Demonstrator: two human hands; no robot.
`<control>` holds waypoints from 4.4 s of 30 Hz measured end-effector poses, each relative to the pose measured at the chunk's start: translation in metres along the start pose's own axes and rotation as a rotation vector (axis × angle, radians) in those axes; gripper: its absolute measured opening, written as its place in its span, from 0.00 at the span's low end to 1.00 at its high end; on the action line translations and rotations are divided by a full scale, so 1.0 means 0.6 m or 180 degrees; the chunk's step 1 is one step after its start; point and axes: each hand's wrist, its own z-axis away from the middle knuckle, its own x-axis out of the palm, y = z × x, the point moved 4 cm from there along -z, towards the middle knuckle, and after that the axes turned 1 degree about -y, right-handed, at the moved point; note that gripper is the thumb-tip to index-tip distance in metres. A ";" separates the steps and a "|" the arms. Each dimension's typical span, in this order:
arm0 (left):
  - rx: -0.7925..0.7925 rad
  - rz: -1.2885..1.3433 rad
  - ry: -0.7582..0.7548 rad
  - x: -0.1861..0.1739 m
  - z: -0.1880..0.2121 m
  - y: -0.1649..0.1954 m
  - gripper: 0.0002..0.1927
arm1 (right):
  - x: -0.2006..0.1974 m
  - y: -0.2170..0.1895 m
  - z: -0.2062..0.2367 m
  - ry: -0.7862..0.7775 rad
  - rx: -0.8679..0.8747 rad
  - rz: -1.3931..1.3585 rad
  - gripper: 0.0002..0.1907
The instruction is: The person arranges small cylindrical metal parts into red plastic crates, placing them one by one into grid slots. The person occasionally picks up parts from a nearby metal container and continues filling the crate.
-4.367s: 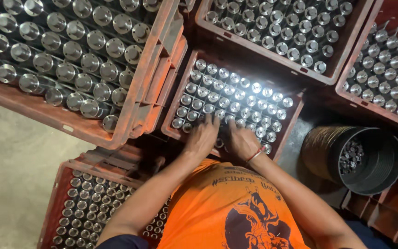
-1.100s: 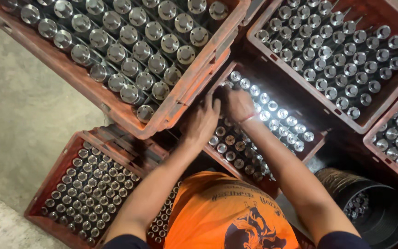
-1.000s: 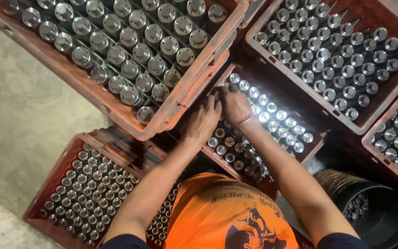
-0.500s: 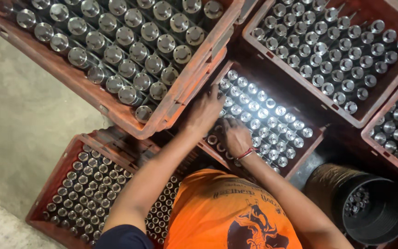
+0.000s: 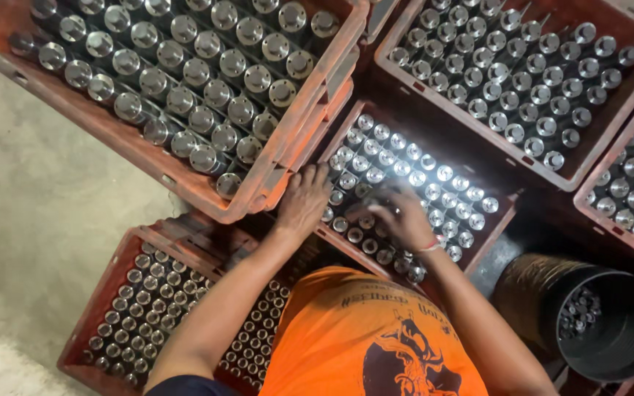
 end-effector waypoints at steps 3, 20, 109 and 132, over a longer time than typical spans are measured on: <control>0.0053 0.0213 0.0246 -0.004 0.008 -0.009 0.14 | -0.018 0.032 0.014 -0.0096 0.1008 -0.1470 0.18; -0.2235 0.4694 0.0232 0.019 0.029 0.001 0.26 | 0.083 0.014 -0.037 -0.1248 0.1915 0.1089 0.30; -0.1337 0.2958 0.0429 -0.125 0.152 -0.038 0.12 | 0.116 -0.046 -0.075 -0.0905 -0.0606 0.1533 0.15; -0.0711 0.1522 0.0028 -0.027 0.056 0.005 0.14 | 0.062 0.034 -0.014 -0.0090 0.1360 -0.3577 0.28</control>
